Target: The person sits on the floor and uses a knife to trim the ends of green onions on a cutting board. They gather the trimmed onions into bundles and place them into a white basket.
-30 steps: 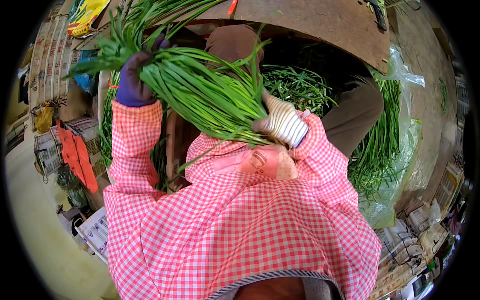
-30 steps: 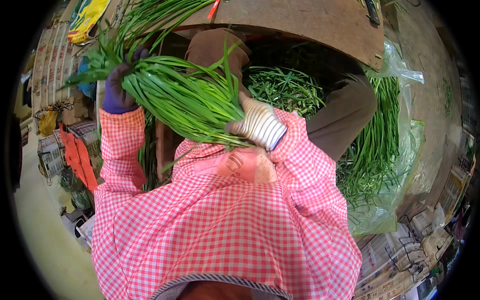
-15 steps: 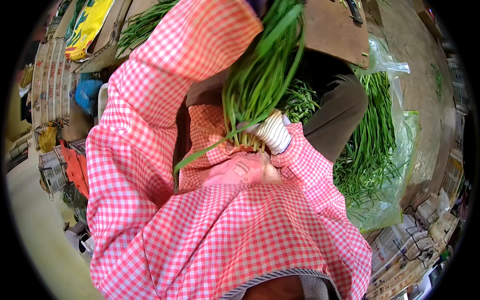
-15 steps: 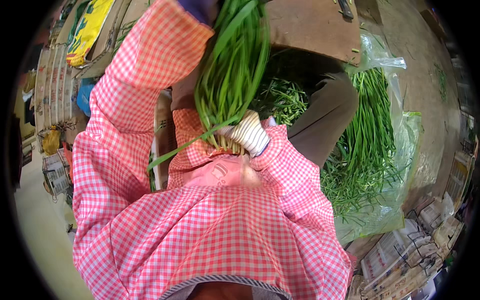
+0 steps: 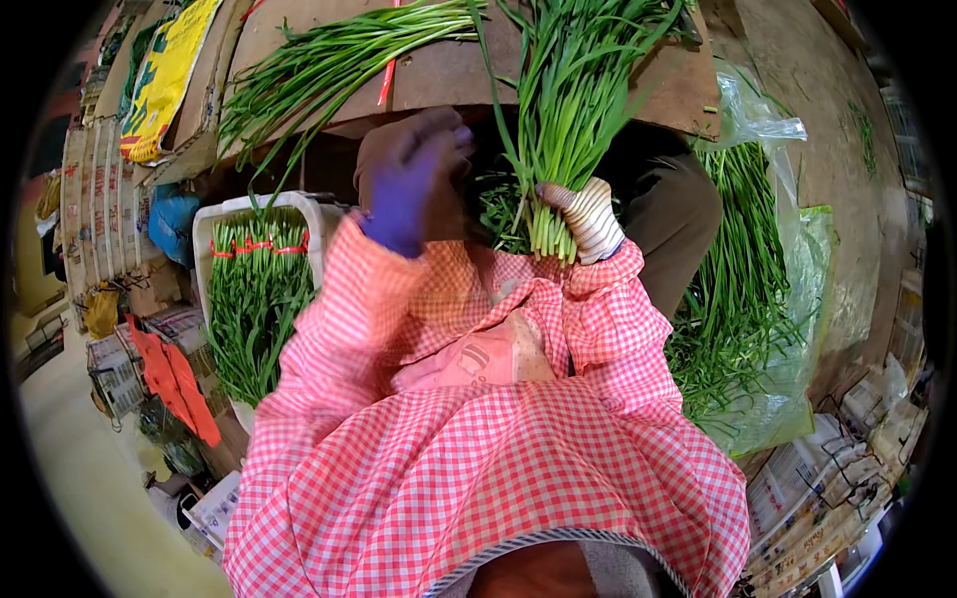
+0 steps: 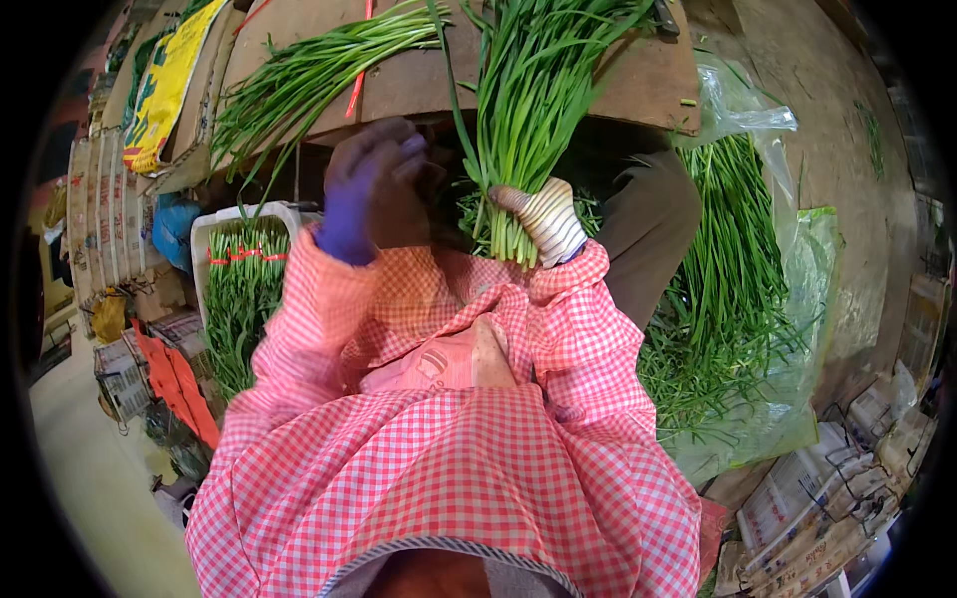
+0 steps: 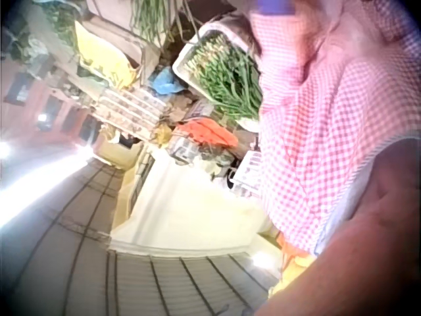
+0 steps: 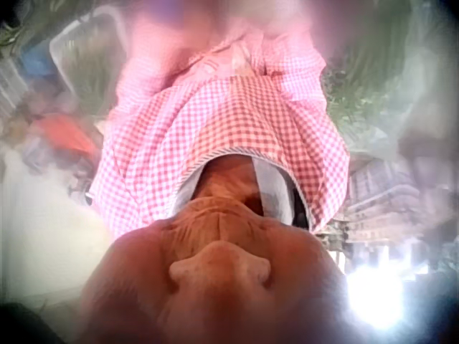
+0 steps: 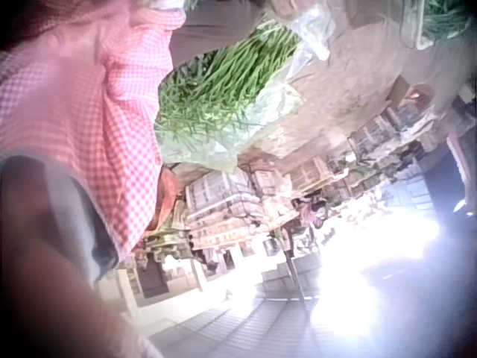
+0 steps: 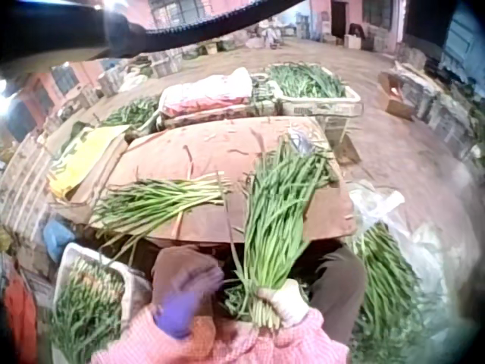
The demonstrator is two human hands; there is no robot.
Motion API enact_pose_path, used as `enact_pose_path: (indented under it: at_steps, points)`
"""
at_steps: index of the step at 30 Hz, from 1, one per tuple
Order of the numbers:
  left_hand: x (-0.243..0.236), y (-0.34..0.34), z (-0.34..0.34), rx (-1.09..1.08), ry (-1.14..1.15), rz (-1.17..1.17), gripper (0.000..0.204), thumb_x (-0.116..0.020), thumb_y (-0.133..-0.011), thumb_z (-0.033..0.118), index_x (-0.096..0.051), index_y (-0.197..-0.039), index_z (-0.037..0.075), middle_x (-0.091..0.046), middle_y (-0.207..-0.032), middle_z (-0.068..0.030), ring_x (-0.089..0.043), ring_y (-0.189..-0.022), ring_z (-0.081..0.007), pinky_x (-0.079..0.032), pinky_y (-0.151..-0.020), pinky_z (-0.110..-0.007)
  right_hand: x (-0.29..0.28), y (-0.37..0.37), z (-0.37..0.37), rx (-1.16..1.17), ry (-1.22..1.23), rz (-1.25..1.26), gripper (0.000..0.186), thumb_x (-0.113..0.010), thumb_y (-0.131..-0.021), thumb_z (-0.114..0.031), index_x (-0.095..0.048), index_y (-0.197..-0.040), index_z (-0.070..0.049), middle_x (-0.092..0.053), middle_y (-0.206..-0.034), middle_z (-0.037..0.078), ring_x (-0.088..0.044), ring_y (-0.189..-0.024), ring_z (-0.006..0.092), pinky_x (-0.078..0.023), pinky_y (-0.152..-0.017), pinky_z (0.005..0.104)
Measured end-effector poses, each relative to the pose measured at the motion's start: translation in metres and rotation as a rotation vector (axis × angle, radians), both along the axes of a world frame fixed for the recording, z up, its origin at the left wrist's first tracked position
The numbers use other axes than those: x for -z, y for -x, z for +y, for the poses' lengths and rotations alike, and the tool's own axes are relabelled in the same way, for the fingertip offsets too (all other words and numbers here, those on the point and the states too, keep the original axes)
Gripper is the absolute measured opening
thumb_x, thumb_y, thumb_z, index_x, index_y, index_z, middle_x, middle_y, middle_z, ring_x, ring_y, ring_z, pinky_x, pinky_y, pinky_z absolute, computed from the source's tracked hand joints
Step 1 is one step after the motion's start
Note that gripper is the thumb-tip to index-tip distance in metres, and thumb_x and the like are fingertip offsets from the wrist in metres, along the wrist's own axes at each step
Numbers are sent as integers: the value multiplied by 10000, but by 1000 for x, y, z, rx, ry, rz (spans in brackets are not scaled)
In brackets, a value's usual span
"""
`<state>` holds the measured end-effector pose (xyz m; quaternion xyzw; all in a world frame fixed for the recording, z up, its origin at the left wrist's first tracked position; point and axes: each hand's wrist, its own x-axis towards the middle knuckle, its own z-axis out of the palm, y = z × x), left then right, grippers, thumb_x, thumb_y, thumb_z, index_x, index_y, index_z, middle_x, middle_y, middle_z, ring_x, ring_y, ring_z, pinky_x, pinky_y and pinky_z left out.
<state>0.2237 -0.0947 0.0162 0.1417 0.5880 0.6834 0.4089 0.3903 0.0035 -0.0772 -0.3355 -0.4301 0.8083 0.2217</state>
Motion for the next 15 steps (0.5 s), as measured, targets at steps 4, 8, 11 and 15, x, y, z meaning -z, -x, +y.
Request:
enact_pose_path:
  at_steps: [4,8,11,15]
  points:
    - [53,-57,-44,40,84,-38,371,-544,-854,84,-481,-1193,-54,-573,-1086,-127,-546,-1023,-192,-441,-893,-298,-8,-1,2,44,-22,-14,299,-679,-693,-30,-625,-980,36,-661,-853,85,-619,-715,144,-501,-675,278]
    - [106,-56,-40,28,238,-159,569,-595,-804,262,-452,-1240,-74,-571,-1102,-136,-546,-955,-173,-425,-855,-272,-15,-8,6,5,0,-55,259,-673,-700,-37,-636,-946,38,-662,-817,77,-617,-698,140,-499,-658,277]
    - [136,-50,-8,193,194,-406,372,-587,-818,280,-560,-1051,-8,-610,-879,-57,-567,-787,-144,-454,-724,-279,-15,-5,5,-2,-69,-66,256,-665,-729,-102,-623,-938,40,-648,-790,71,-599,-669,140,-491,-652,271]
    - [112,-61,13,254,-6,-621,214,-545,-860,246,-583,-959,60,-602,-802,-46,-583,-734,-153,-467,-672,-291,-20,-8,10,-4,-134,-104,270,-660,-731,-133,-623,-939,35,-641,-784,60,-587,-665,132,-487,-641,276]
